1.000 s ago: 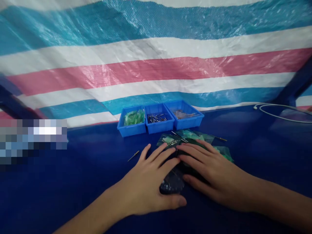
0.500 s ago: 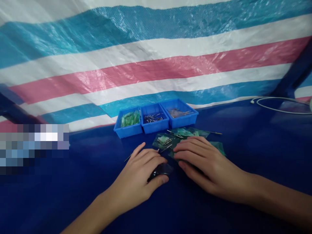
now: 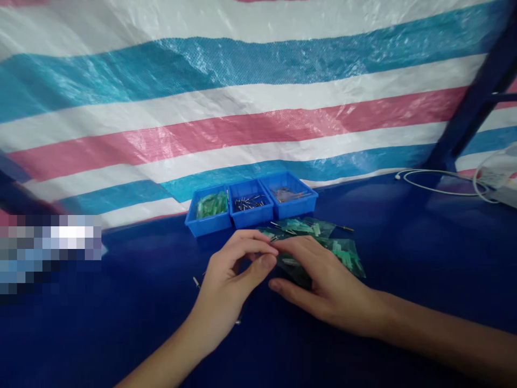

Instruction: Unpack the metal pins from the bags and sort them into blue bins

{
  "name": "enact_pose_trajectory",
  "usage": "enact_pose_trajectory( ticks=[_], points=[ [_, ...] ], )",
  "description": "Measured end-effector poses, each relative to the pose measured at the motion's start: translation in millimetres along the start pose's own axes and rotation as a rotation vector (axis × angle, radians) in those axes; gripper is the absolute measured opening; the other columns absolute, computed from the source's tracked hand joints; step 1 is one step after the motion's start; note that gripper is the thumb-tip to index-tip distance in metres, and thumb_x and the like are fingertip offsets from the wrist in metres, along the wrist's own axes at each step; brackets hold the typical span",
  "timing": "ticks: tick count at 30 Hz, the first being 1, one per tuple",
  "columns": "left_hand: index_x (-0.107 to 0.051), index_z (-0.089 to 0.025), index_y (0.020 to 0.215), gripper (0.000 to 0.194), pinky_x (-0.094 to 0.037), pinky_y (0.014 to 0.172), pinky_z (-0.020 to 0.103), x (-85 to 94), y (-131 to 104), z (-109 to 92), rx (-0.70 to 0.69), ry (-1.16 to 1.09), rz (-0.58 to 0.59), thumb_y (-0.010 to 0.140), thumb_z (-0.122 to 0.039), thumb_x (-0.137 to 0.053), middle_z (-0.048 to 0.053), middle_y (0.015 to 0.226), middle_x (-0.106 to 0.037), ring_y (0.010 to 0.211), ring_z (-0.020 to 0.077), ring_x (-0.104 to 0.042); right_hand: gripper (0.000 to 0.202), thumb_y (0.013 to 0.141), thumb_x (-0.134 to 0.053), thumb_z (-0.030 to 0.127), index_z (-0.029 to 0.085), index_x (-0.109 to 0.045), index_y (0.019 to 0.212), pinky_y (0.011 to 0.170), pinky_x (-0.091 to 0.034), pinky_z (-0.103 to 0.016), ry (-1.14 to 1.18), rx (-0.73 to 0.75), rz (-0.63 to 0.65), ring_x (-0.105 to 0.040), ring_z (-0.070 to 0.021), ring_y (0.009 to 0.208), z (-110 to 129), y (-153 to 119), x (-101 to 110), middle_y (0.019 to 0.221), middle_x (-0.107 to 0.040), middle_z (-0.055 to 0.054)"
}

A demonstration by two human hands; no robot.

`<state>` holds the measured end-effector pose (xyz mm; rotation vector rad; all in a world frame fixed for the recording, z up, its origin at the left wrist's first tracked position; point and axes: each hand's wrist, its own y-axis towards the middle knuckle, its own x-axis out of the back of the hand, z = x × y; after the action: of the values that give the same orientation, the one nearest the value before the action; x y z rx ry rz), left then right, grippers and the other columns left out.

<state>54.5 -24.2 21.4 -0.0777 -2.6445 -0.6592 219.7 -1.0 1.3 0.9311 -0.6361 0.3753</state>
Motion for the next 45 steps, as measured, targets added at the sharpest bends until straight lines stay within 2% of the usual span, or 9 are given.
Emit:
enact_pose_trajectory(
  ticks=[3, 5, 8, 11, 15, 24, 33, 38, 45],
  points=[
    [-0.066, -0.021, 0.075, 0.021, -0.052, 0.068, 0.029, -7.4, 4, 1, 0.130, -0.264, 0.064, 0.078, -0.041, -0.061, 0.005, 0.102, -0.061, 0.085, 0.0188, -0.061, 0.020, 0.087, -0.042, 0.022, 0.018, -0.052, 0.071, 0.052, -0.040, -0.023, 0.086, -0.109, -0.070, -0.051, -0.0118, 0.054, 4, 5, -4, 0.061, -0.058, 0.001],
    [-0.064, -0.022, 0.087, 0.024, -0.052, 0.068, 0.028, -7.0, 2, 5, 0.173, -0.359, 0.104, 0.079, -0.044, -0.058, 0.004, 0.097, -0.063, 0.085, 0.0183, -0.061, 0.023, 0.088, -0.041, 0.021, 0.018, -0.052, 0.068, 0.046, -0.035, -0.021, 0.187, -0.198, -0.067, -0.047, -0.0093, 0.048, 5, 6, -5, 0.056, -0.054, 0.003],
    [-0.062, -0.025, 0.098, 0.028, -0.050, 0.065, 0.026, -1.7, -5, 11, 0.169, -0.236, 0.125, 0.076, -0.042, -0.063, 0.001, 0.086, -0.065, 0.076, 0.0156, -0.061, 0.021, 0.086, -0.044, 0.023, 0.018, -0.051, 0.067, 0.043, -0.033, -0.019, 0.303, -0.294, -0.034, -0.045, -0.0079, 0.047, 2, 5, -4, 0.054, -0.050, 0.004],
    [-0.064, -0.024, 0.089, 0.013, -0.049, 0.062, 0.024, 1.2, -8, 15, 0.147, -0.059, 0.074, 0.077, -0.030, -0.063, -0.001, 0.077, -0.065, 0.068, 0.0136, -0.059, 0.024, 0.087, -0.044, 0.027, 0.018, -0.049, 0.065, 0.041, -0.033, -0.019, 0.379, -0.343, 0.056, -0.042, -0.0077, 0.046, -2, 2, -4, 0.053, -0.045, 0.005],
    [-0.064, -0.022, 0.080, 0.006, -0.047, 0.057, 0.023, -0.3, -9, 16, 0.149, -0.057, 0.055, 0.078, -0.027, -0.061, -0.002, 0.068, -0.064, 0.062, 0.0128, -0.059, 0.019, 0.087, -0.045, 0.034, 0.019, -0.051, 0.075, 0.042, -0.036, -0.019, 0.491, -0.397, 0.151, -0.045, -0.0085, 0.050, -5, -1, -5, 0.059, -0.046, 0.004],
    [-0.060, -0.019, 0.071, 0.023, -0.035, 0.046, 0.020, -0.5, -12, 14, 0.173, 0.079, 0.036, 0.083, -0.038, -0.054, -0.003, 0.056, -0.055, 0.052, 0.0099, -0.049, 0.029, 0.091, -0.040, 0.033, 0.018, -0.048, 0.068, 0.048, -0.034, -0.019, 0.521, -0.401, 0.387, -0.044, -0.0081, 0.053, -9, 3, -1, 0.060, -0.048, 0.003],
    [-0.058, -0.017, 0.075, 0.016, -0.035, 0.051, 0.019, -2.2, -13, 9, 0.198, 0.036, 0.139, 0.081, -0.031, -0.055, -0.004, 0.062, -0.053, 0.056, 0.0092, -0.046, 0.030, 0.091, -0.039, 0.036, 0.017, -0.047, 0.069, 0.052, -0.039, -0.020, 0.694, -0.473, 0.295, -0.048, -0.0080, 0.053, -10, -1, -1, 0.059, -0.049, 0.003],
    [-0.057, -0.017, 0.076, 0.018, -0.036, 0.053, 0.021, -2.4, -14, 11, 0.215, 0.027, 0.121, 0.082, -0.033, -0.053, -0.003, 0.061, -0.051, 0.057, 0.0104, -0.047, 0.015, 0.089, -0.044, 0.030, 0.017, -0.049, 0.081, 0.052, -0.040, -0.020, 0.751, -0.504, 0.351, -0.048, -0.0082, 0.054, -10, 1, -1, 0.060, -0.048, 0.004],
    [-0.056, -0.017, 0.077, 0.018, -0.034, 0.049, 0.023, -2.4, -12, 11, 0.218, 0.051, 0.140, 0.082, -0.035, -0.052, -0.003, 0.059, -0.051, 0.053, 0.0113, -0.050, 0.015, 0.090, -0.042, 0.027, 0.018, -0.050, 0.081, 0.053, -0.039, -0.021, 0.634, -0.445, 0.405, -0.049, -0.0088, 0.058, -13, -1, 0, 0.065, -0.050, 0.003]
  ],
)
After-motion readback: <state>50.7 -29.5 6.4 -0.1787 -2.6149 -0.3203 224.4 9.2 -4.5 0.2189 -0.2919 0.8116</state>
